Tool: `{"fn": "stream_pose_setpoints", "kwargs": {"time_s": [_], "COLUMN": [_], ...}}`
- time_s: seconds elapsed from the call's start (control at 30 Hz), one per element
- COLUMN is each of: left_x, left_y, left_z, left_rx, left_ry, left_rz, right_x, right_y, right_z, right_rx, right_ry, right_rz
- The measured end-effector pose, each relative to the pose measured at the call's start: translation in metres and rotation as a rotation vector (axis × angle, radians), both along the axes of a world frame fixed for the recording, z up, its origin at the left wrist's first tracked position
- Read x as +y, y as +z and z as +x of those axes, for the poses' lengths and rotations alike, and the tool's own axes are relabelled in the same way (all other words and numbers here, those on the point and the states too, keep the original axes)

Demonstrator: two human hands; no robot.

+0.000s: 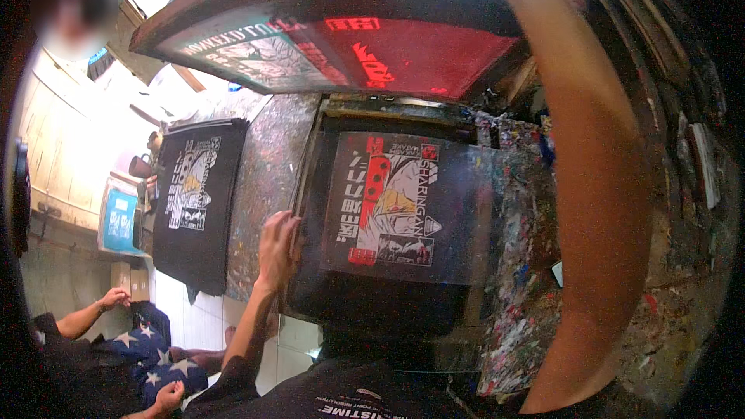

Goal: The person performs screen printing by placing black garments under a screen frame, applying red ink with a squeegee, and lifting the frame to reveal the print.

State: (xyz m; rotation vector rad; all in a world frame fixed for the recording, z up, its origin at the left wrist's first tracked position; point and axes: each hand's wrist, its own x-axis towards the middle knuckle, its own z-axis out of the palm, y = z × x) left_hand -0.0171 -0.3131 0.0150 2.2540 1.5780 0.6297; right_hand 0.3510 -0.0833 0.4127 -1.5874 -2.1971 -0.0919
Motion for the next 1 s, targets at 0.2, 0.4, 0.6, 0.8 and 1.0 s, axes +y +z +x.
{"fn": "stream_pose_setpoints", "kwargs": {"time_s": [0.2,0.4,0.6,0.8,1.0], "left_x": [-0.002,0.001,0.005,0.005,0.008], "left_y": [-0.007,-0.012,-0.01,-0.01,-0.014], "left_z": [-0.002,-0.007,-0.004,-0.008,-0.012], "left_rx": [0.352,0.362,0.352,0.326,0.328], "left_ry": [-0.375,-0.414,-0.399,-0.4,-0.407], "left_rz": [-0.061,-0.067,-0.095,-0.127,-0.098], "right_x": [-0.008,-0.001,0.007,0.017,0.024], "right_y": [0.008,0.008,0.01,0.011,0.003], "right_z": [-0.003,-0.001,0.01,0.01,0.002], "right_rx": [-0.027,0.0,-0.038,-0.058,0.058], "right_ry": [-0.022,-0.009,-0.057,-0.061,0.437], "right_rz": [0.017,0.049,0.124,0.094,0.103]}}
